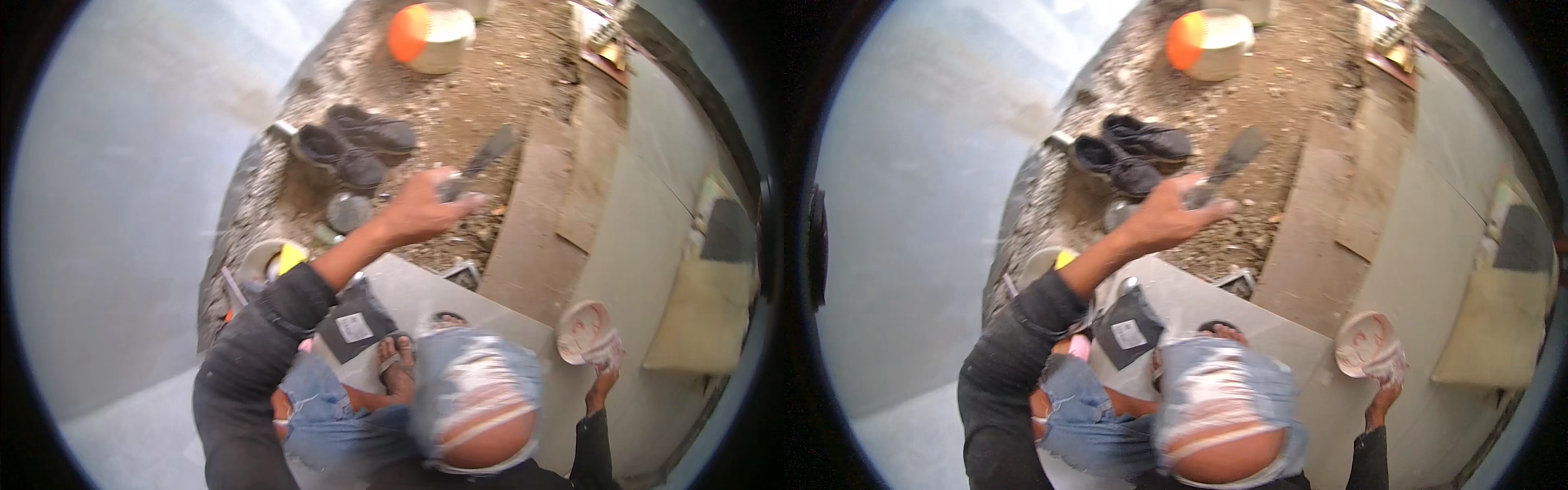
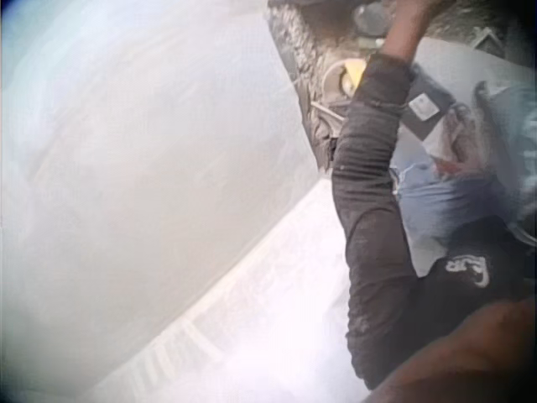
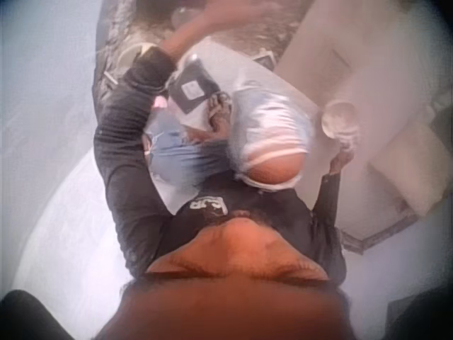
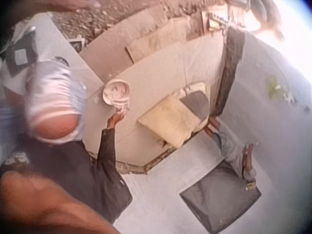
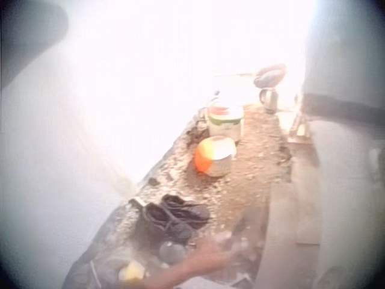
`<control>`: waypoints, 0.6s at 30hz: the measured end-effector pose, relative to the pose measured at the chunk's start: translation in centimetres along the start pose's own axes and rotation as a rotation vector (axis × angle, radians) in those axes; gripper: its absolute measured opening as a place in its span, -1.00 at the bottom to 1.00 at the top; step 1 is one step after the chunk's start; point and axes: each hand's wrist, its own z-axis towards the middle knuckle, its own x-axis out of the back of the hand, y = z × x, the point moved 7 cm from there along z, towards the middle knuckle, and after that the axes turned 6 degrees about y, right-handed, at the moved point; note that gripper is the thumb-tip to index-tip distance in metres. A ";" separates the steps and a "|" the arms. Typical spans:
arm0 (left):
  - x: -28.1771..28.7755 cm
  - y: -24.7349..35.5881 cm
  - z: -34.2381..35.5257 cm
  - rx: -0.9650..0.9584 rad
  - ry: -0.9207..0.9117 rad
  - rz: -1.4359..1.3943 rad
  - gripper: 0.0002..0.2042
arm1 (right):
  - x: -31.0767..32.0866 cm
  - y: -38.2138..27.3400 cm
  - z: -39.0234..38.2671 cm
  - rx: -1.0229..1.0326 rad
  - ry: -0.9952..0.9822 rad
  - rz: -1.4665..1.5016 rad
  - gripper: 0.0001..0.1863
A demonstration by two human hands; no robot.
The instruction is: The person applies plaster to a wall using a putty knife and a hawk. The person scrapes material from a container and spreads it across the wall surface in smooth strokes, then returns to the container to collect more material and continues the process.
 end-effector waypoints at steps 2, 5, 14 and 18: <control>0.4 -0.9 -0.1 0.057 0.006 -0.001 -0.58 | -1.1 2.0 0.0 0.005 -0.064 -0.187 -0.63; -0.4 -2.1 -0.6 0.142 0.037 -0.043 -0.59 | -2.3 2.9 1.1 0.000 -0.090 -0.227 -0.63; -3.1 -4.2 1.4 0.193 0.096 0.000 -0.59 | -4.9 4.7 3.2 -0.020 -0.141 -0.239 -0.62; -8.5 -7.6 3.8 0.246 0.041 -0.089 -0.57 | -7.3 3.6 1.7 -0.065 -0.070 -0.075 -0.71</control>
